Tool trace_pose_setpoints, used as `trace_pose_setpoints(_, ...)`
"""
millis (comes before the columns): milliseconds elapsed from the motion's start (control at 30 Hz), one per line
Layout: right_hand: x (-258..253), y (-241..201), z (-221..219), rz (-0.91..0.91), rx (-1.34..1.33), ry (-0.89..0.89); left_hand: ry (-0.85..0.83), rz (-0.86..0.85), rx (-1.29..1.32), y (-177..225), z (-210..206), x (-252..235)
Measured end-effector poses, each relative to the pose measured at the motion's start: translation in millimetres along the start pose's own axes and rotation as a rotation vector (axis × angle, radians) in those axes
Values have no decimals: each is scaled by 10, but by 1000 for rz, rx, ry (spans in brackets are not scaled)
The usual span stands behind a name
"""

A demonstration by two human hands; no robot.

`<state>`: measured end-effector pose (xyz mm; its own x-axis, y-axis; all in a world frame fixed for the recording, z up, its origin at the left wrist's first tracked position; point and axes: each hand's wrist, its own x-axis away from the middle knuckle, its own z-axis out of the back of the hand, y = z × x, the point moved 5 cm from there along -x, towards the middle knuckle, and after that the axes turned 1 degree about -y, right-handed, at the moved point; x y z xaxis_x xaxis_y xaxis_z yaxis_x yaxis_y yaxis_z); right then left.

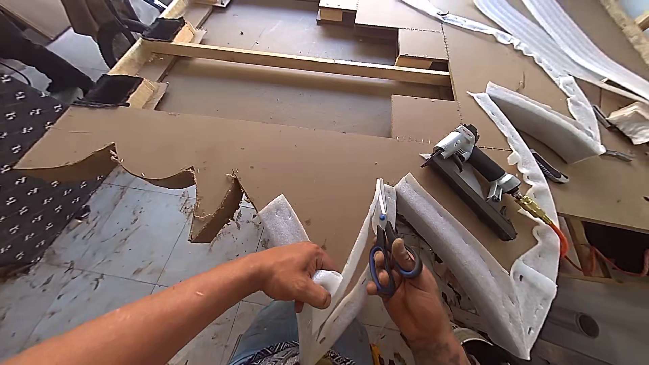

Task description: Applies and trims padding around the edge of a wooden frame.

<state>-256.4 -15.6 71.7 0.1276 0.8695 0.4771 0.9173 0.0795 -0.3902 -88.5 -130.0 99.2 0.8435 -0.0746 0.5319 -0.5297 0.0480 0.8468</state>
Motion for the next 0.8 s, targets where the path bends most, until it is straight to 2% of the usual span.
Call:
trace_pose_setpoints(167, -136, -80, -54, -41, 34, -64, 86, 19, 97, -16, 9, 26)
trace_pose_setpoints(233, -101, -144, -65, -12, 45, -253, 259, -81, 322, -134, 20, 209)
trace_pose_setpoints(300, 74, -260, 0, 59, 127, -408, 452, -248, 636, -451, -79, 565)
trace_pose_setpoints(333, 218, -333, 86, 99, 188, -436, 523, -270, 765, -671, -200, 766)
trace_pose_setpoints(400, 518, -448, 328, 125, 317, -445, 695, -106, 973, -1157, -548, 1085)
trace_pose_setpoints(467, 786, -463, 650, 97, 417, -417, 867, 275, 1065, -1570, -950, 1211)
trace_pose_setpoints(500, 909, -435, 799, 86, 457, -387, 898, 446, 1073, -1726, -1107, 1178)
trace_pose_setpoints(567, 1164, -329, 1029, 102, 521, -283, 829, 588, 1054, -1891, -1304, 963)
trace_pose_setpoints(700, 1734, 73, 1267, 182, 591, -11, 504, 630, 676, -1902, -1370, 188)
trace_pose_setpoints(767, 1932, 357, 1267, 214, 580, 85, 393, 438, 562, -1813, -1384, -273)
trace_pose_setpoints(800, 2024, 505, 1261, 224, 570, 116, 340, 233, 555, -1713, -1402, -464)
